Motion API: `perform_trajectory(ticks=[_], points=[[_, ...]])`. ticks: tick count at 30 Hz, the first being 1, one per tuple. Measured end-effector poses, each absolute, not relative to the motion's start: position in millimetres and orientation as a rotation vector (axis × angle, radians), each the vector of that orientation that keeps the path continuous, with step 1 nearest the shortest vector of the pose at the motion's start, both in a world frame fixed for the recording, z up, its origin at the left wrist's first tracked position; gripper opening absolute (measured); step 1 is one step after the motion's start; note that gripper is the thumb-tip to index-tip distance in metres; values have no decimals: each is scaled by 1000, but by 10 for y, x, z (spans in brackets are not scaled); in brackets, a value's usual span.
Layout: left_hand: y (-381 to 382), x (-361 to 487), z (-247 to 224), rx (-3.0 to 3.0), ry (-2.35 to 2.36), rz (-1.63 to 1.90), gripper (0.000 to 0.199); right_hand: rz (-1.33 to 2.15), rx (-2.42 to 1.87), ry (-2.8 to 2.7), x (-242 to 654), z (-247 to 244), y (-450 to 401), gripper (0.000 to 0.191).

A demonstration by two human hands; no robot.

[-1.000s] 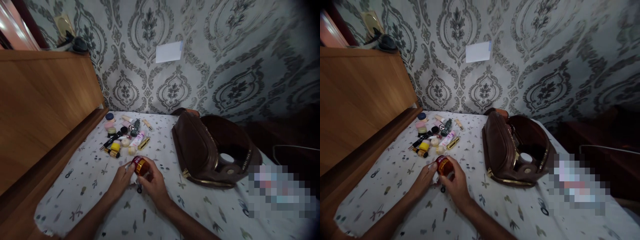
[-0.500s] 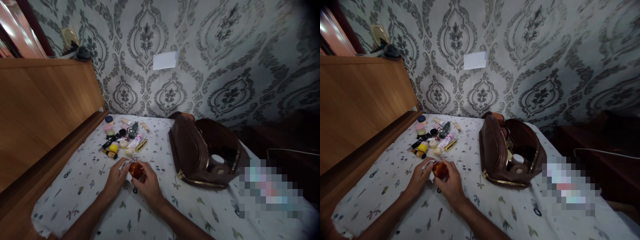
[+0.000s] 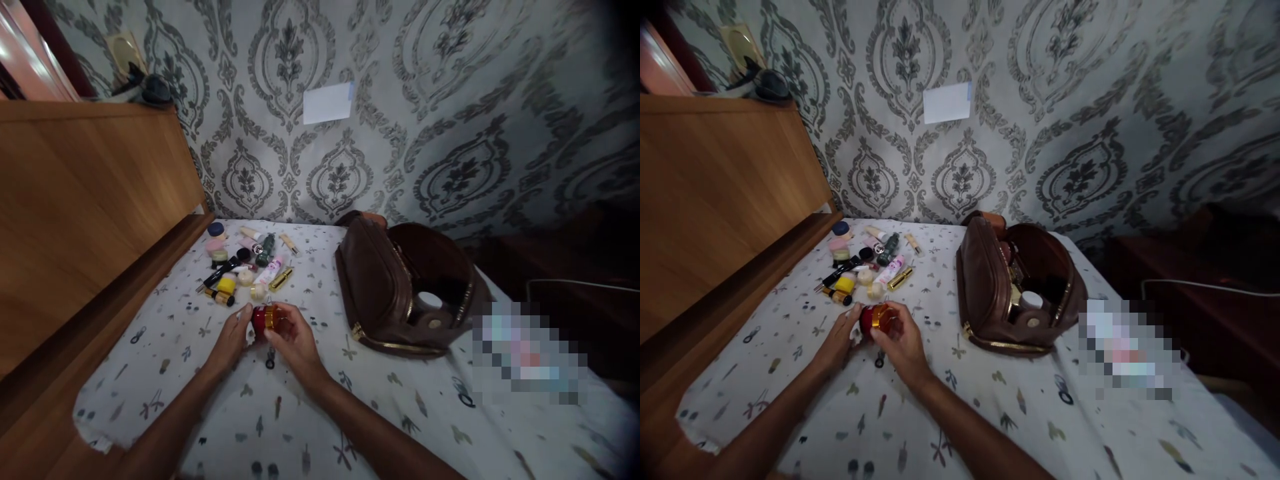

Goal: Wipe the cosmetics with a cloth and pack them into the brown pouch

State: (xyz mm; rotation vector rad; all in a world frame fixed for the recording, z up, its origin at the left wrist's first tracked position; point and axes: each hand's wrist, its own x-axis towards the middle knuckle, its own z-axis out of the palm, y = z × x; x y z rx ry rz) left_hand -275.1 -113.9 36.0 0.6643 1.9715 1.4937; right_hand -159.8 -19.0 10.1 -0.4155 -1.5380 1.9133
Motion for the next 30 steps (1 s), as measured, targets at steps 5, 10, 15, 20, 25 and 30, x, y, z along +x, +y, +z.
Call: perform_trajectory(ticks=[5,10,15,20,25,30], points=[[-1132,-2691,424,517,1870,1413,49,1679,-504,-1671,-1613,90,-204,47],[-1137,-2647,580,386,1858,1441,54,1534,-533,-1781,-1383,325,-111,49],[-1041,-2616,825,1101,2035,1278,41,1290,-354,-1917,-728,854,126,50],[-702,-2256,1145,1995,1939,1192,27,1019,-490,-1757,-106,1346,587,50],[-61,-1748,1464,2523,1659,861,52,882,-613,-1784,137,1572,1247,44],[520,-1539,1642,2610,1806,244,53,710,-703,-2016,204,1557,1606,42]])
